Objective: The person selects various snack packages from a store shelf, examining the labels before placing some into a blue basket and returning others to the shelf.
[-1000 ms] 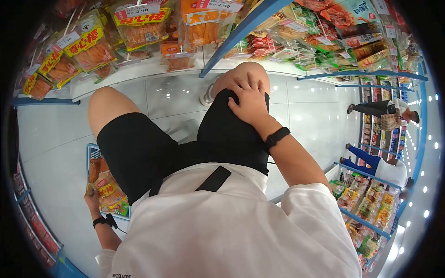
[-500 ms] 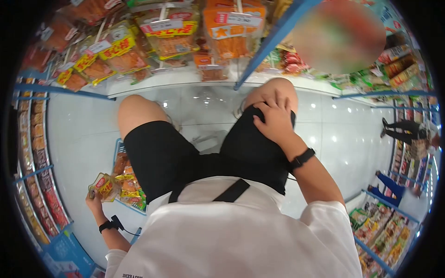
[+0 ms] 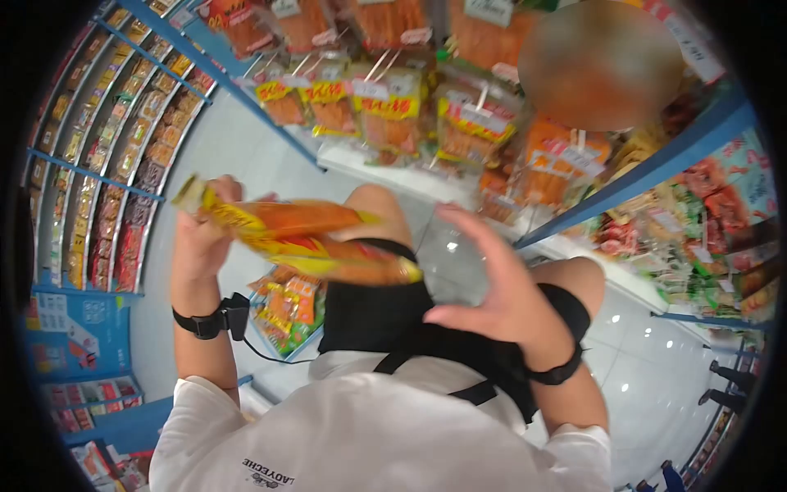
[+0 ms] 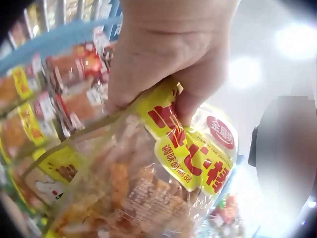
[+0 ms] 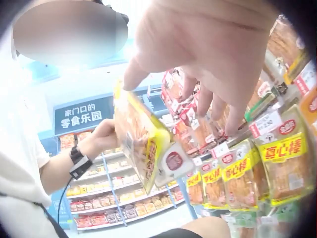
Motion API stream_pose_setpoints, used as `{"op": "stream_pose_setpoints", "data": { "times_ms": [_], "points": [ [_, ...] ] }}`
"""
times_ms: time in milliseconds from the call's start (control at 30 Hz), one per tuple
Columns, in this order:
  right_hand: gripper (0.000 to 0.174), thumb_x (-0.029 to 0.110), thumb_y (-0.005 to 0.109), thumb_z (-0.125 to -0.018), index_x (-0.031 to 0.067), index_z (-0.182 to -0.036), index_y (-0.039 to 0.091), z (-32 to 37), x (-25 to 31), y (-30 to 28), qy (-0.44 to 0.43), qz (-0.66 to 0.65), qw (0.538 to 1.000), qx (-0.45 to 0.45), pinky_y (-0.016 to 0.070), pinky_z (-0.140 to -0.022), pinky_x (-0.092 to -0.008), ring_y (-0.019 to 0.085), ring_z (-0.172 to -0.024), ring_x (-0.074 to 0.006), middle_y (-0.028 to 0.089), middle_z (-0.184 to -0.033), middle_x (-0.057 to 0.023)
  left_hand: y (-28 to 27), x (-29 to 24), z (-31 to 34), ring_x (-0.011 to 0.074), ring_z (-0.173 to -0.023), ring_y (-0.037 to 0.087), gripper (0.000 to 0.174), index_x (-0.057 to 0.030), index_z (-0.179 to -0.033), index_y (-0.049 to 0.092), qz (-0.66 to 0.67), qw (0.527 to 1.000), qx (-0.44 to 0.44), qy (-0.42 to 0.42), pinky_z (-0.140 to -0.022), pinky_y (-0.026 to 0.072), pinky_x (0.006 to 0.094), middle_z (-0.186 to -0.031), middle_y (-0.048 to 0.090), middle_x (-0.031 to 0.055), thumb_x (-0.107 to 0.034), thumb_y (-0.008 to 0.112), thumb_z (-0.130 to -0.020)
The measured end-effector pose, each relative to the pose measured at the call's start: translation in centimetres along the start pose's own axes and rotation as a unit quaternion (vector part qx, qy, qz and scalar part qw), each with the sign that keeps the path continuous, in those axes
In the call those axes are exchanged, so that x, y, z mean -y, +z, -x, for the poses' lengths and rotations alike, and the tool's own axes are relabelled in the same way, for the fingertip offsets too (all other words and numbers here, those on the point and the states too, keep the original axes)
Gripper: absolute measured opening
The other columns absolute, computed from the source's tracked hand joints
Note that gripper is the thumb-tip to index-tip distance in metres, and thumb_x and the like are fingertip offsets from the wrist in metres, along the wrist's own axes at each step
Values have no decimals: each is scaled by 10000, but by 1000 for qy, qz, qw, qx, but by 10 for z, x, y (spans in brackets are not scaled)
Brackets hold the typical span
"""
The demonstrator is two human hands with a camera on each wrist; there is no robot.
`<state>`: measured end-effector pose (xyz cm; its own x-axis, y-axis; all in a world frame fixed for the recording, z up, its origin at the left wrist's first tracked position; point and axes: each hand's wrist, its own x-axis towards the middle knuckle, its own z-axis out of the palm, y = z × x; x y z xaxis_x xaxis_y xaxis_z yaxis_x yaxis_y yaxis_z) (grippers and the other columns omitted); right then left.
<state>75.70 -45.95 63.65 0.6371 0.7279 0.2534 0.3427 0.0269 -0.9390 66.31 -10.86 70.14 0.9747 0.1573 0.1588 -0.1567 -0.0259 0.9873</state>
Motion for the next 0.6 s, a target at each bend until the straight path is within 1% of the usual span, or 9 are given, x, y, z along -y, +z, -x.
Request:
{"op": "stream_pose_setpoints", "data": {
  "times_ms": [100,167,233,267,367,400,433,500,600],
  "points": [
    [897,229,842,-694,2,-1409,349,-5,10,1,-18,-50,999,-3,286,-1095,-377,387,-1325,-245,424,-1417,-135,76,-1,-24,157,-876,579,256,-37,-1019,562,105,992,60,-23,-948,471,387,-934,583,32,-155,696,-835],
    [786,163,796,-749,-2,-1391,373,7,12,4,85,-265,960,25,326,-1068,-361,435,-1268,-198,473,-1371,-100,118,8,-32,180,-982,621,342,-16,-1155,551,219,964,46,-142,-915,491,353,-1085,634,82,-164,666,-869],
    [596,101,701,-820,-2,-1341,430,28,7,4,156,-345,925,-32,388,-1019,-338,513,-1172,-159,557,-1273,-76,140,29,-36,185,-1016,621,364,-8,-1198,530,251,948,43,-192,-909,493,348,-1118,632,90,-128,655,-878],
    [556,115,674,-842,-1,-1331,437,38,1,5,176,-383,905,-61,407,-1005,-338,531,-1159,-166,565,-1264,-83,148,39,-37,191,-1050,622,389,1,-1240,509,270,931,32,-244,-904,496,342,-1151,631,99,-92,644,-887],
    [543,169,646,-864,-8,-1329,428,64,-19,7,224,-453,849,-155,437,-991,-347,559,-1151,-198,565,-1269,-106,163,56,-34,192,-1101,592,467,9,-1294,446,354,896,110,-244,-926,484,336,-1212,591,104,-120,649,-893],
    [572,208,645,-864,-15,-1336,412,70,-23,8,243,-485,814,-209,447,-992,-356,568,-1157,-224,558,-1282,-122,168,65,-28,175,-1131,559,546,-3,-1332,397,350,889,111,-274,-936,468,324,-1253,555,98,-150,673,-884],
    [572,208,645,-864,-15,-1336,412,73,-24,7,246,-485,811,-217,447,-992,-356,568,-1157,-224,558,-1282,-122,171,72,-19,175,-1131,559,546,-3,-1332,397,352,885,116,-281,-936,468,324,-1253,555,98,-150,673,-884],
    [539,219,623,-881,-16,-1324,427,76,-27,6,242,-482,814,-215,454,-988,-364,567,-1158,-223,565,-1270,-125,176,85,-2,169,-1176,515,557,-35,-1357,394,185,931,166,-268,-978,420,319,-1297,523,78,-141,661,-880],
    [538,190,641,-874,-14,-1325,429,75,-27,11,240,-460,830,-203,451,-986,-353,570,-1149,-214,567,-1264,-126,180,109,9,153,-1141,521,603,-39,-1342,405,153,954,165,-199,-958,428,312,-1256,540,65,-86,716,-828]
  ]
}}
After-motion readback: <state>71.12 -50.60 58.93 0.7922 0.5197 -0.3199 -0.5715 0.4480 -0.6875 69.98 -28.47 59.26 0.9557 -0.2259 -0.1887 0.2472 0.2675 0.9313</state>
